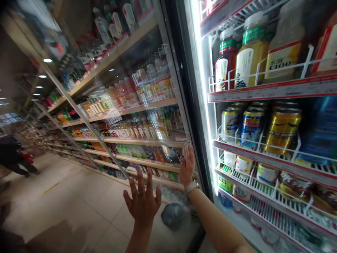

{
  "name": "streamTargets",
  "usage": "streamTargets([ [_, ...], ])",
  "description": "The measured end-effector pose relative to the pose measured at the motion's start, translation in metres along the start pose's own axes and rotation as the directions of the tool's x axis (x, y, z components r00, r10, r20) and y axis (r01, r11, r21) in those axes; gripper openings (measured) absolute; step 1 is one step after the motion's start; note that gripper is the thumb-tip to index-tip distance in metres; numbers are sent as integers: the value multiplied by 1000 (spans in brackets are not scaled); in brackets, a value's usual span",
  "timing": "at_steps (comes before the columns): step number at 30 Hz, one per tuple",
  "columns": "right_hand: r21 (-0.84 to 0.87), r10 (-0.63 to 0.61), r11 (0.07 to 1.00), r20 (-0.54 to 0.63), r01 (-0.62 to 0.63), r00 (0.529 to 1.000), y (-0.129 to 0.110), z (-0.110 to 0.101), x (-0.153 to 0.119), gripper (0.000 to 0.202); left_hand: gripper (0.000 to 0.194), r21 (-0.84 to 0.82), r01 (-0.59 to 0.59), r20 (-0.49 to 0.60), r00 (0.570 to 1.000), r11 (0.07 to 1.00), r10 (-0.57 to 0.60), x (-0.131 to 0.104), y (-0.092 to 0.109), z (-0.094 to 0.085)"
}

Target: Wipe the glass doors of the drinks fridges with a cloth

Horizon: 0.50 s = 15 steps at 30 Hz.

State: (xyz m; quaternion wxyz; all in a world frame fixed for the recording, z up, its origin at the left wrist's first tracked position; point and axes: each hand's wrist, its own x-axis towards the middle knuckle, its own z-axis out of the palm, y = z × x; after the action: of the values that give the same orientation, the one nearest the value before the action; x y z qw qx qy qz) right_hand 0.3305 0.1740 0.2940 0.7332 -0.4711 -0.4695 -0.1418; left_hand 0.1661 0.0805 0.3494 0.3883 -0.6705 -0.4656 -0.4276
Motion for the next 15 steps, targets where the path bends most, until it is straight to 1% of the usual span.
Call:
streamTargets([
  [2, 25, -36, 999, 39, 35, 999, -26, 2, -20, 54, 57, -8, 4, 18, 1000, 1000, -4, 0, 0, -2],
  [4, 73, -118, 991, 103, 111, 988, -48, 1, -43, 53, 57, -13, 7, 29, 1000, 1000, -7, 1, -1, -3],
  [6, 131, -248, 964, 155, 229, 956, -61, -1, -59, 48, 56, -12, 5, 29, 1000, 1000, -4, 1, -2, -4],
  [7, 153, -312, 946, 177, 287, 933, -63, -2, -63, 45, 56, -11, 4, 25, 1000, 1000, -4, 1, -2, -3],
  [9, 179, -402, 912, 196, 370, 895, -58, -4, -61, 41, 55, -14, 3, 17, 1000, 1000, -2, 0, -2, -2],
  [10, 180, -416, 905, 192, 385, 889, -51, -4, -54, 41, 55, -15, 2, 11, 1000, 1000, -2, 0, -2, -1],
  [12, 163, -394, 915, 162, 370, 905, -33, -4, -32, 45, 54, -6, 3, -8, 1000, 1000, -3, -1, -2, 1],
  [15, 104, -285, 955, 83, 277, 955, 0, -2, 6, 54, 53, 24, -1, -40, 999, 1000, 2, -2, -2, 4],
])
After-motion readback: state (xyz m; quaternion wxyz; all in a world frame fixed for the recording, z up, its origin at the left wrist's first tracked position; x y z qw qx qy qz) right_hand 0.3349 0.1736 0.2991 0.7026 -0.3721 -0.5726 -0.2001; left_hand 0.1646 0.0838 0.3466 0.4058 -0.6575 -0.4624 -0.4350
